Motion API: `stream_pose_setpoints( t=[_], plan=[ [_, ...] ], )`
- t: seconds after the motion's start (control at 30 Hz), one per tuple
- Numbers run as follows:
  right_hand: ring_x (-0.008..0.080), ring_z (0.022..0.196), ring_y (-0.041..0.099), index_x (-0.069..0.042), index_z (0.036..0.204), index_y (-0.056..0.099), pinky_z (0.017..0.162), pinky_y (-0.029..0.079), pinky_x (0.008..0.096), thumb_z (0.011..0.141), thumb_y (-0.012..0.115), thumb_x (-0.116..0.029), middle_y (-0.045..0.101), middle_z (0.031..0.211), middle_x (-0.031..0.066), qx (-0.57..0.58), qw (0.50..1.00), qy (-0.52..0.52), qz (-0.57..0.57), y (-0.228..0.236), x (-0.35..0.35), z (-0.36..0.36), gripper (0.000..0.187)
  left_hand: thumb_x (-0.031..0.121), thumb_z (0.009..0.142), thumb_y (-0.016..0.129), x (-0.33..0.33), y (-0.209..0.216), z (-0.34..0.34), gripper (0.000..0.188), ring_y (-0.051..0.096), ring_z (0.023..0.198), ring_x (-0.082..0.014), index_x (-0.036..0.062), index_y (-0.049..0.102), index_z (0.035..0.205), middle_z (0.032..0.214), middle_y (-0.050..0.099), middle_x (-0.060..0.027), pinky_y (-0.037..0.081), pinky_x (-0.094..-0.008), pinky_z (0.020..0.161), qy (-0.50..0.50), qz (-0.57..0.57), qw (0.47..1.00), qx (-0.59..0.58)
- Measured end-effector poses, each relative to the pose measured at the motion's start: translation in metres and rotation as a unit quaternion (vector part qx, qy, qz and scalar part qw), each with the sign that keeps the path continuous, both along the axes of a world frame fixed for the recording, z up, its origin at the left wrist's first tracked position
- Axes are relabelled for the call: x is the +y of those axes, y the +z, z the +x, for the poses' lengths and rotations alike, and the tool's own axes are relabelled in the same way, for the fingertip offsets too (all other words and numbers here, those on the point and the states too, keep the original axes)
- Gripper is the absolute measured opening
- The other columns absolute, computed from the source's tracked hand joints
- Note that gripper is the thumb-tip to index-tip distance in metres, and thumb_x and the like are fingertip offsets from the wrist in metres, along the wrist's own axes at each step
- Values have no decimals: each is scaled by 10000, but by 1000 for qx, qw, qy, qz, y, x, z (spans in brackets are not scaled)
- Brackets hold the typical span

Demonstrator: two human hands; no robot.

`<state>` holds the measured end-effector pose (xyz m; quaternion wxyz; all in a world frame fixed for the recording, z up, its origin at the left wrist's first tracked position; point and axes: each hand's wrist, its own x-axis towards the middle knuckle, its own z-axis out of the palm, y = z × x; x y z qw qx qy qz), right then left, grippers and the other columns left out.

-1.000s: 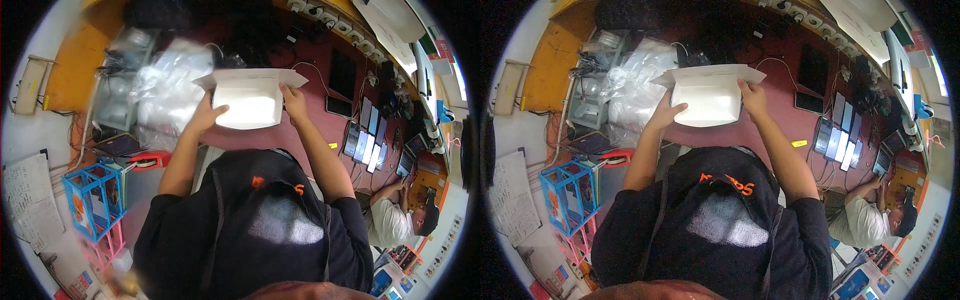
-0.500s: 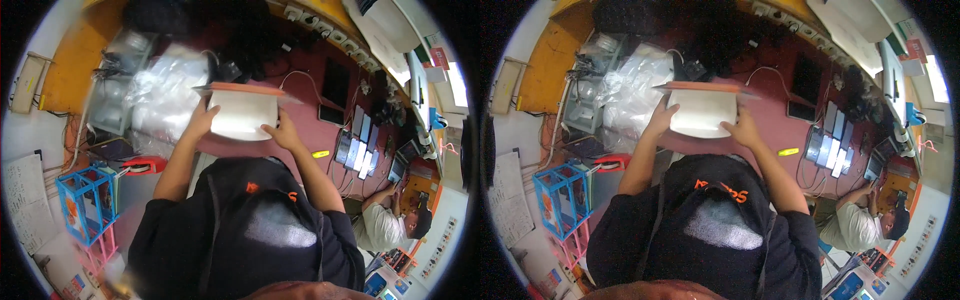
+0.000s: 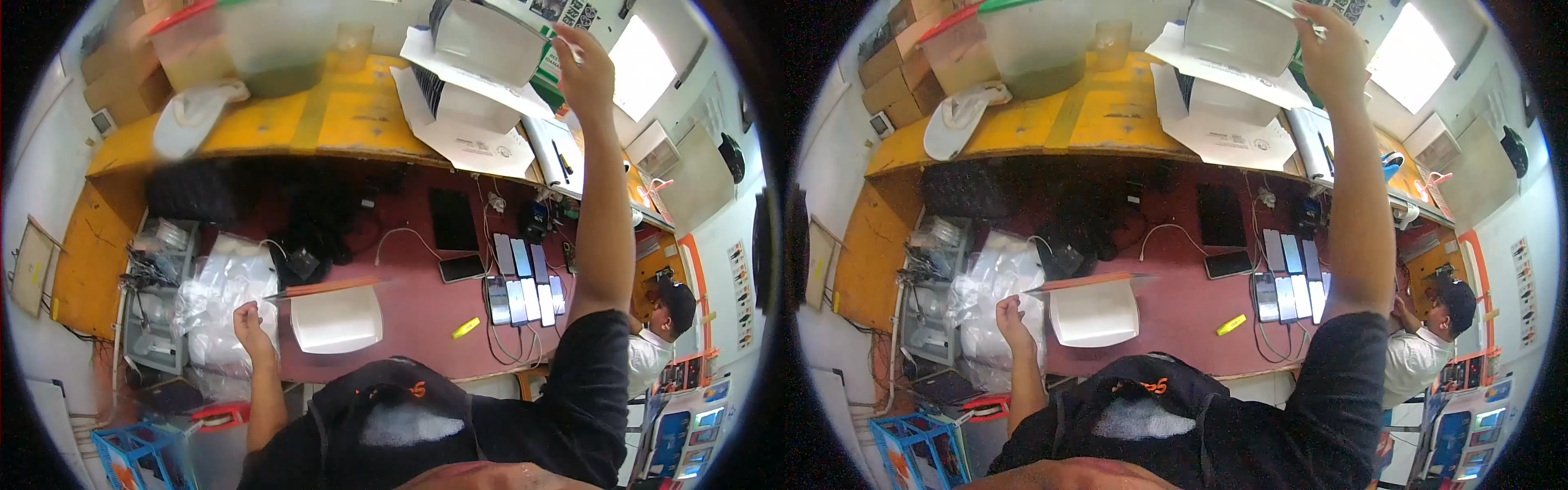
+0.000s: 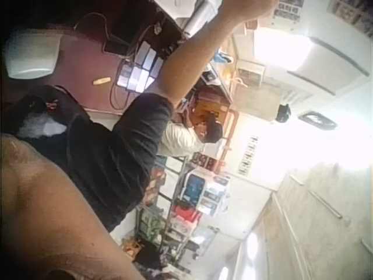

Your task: Assembling cardboard food boxes for packaging.

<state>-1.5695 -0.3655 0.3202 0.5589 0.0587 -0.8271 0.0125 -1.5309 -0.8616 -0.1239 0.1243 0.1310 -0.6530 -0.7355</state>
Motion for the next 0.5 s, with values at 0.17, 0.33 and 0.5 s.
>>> stream_pose_setpoints(
  t=[0.17,0.33,0.5],
  plan=[
    [349,1136,590,-64,1208,648,962,454,408,932,614,-200,649,1194,175,-119,985,-53,112,25,78,-80,310,137,945,548,3,13,-3,106,548,965,-124,67,599,1004,1039,620,-28,399,-283,806,24,7,998,52],
    [405,946,624,-78,1071,676,818,501,478,955,539,-245,674,1012,189,-212,964,-119,104,32,64,-89,245,154,955,550,-10,2,0,89,539,959,-122,77,587,980,1020,618,-30,393,-284,797,35,12,998,53],
    [413,894,624,-81,1038,680,795,497,486,956,544,-279,674,935,199,-169,977,-124,48,34,43,-86,254,152,949,555,-14,-2,1,74,544,943,-119,84,586,958,1004,620,-24,392,-282,789,45,19,998,49]
  ],
)
